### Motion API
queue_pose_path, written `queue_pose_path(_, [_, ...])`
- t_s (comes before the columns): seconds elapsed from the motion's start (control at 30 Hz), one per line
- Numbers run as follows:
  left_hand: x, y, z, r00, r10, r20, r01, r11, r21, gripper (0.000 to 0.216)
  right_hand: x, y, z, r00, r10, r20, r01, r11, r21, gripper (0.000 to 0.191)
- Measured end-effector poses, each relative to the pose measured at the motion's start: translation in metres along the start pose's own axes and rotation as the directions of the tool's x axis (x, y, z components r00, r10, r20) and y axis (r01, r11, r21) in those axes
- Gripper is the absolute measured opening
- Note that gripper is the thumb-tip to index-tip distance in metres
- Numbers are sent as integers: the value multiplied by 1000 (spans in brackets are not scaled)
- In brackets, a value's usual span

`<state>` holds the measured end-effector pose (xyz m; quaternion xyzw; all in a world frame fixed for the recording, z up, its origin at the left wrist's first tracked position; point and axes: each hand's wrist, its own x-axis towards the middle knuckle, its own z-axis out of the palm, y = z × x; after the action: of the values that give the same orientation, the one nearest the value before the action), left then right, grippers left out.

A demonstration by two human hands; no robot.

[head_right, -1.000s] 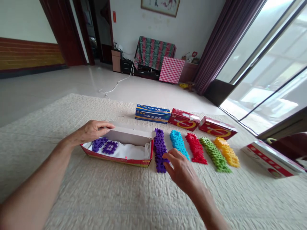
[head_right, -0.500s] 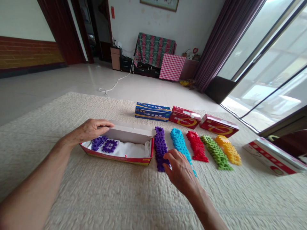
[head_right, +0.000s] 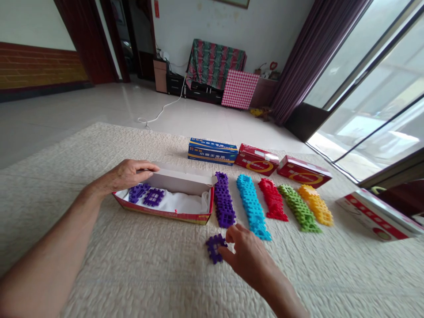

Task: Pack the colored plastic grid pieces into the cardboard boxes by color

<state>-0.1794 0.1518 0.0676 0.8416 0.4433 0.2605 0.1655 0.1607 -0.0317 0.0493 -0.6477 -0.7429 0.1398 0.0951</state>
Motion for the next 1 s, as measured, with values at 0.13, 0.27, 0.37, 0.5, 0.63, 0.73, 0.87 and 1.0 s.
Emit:
queue_pose_path(0.13, [0, 2, -1, 1000, -8, 4, 8, 1000, 6, 32, -8, -3, -7, 962, -273, 29, 274, 961, -33, 29])
queue_pose_path(0.27, [0, 3, -3, 1000, -4, -12, 4, 1000, -9, 31, -6, -1, 2, 907, -419, 35, 420, 905, -62, 57])
queue_pose_path(0.37, [0, 4, -3, 1000, 0, -28, -1, 999, -44, 31, -7, 2, 10, 900, -434, 40, 436, 897, -78, 59])
queue_pose_path(0.5, [-1, 3, -3, 999, -1, -35, -2, 997, -72, 32, -15, 12, -1, 842, -532, -89, 520, 845, -126, 60])
queue_pose_path(0.63, [-1, 1, -4, 999, -1, -41, -4, 993, -115, 33, -4, -5, -32, 833, -536, -137, 524, 844, -114, 62])
queue_pose_path(0.73, [-1, -2, -4, 999, -15, -52, 6, 986, -166, 32, 32, -48, -48, 856, -493, -156, 491, 869, -52, 40])
queue_pose_path(0.87, [-1, -6, -5, 997, -40, -60, 22, 964, -265, 31, 92, -112, -41, 859, -484, -166, 500, 864, 67, 27])
queue_pose_path(1.0, [1, -10, -4, 997, -53, -60, 28, 932, -362, 32, 133, -145, -16, 857, -508, -90, 514, 854, 74, 28])
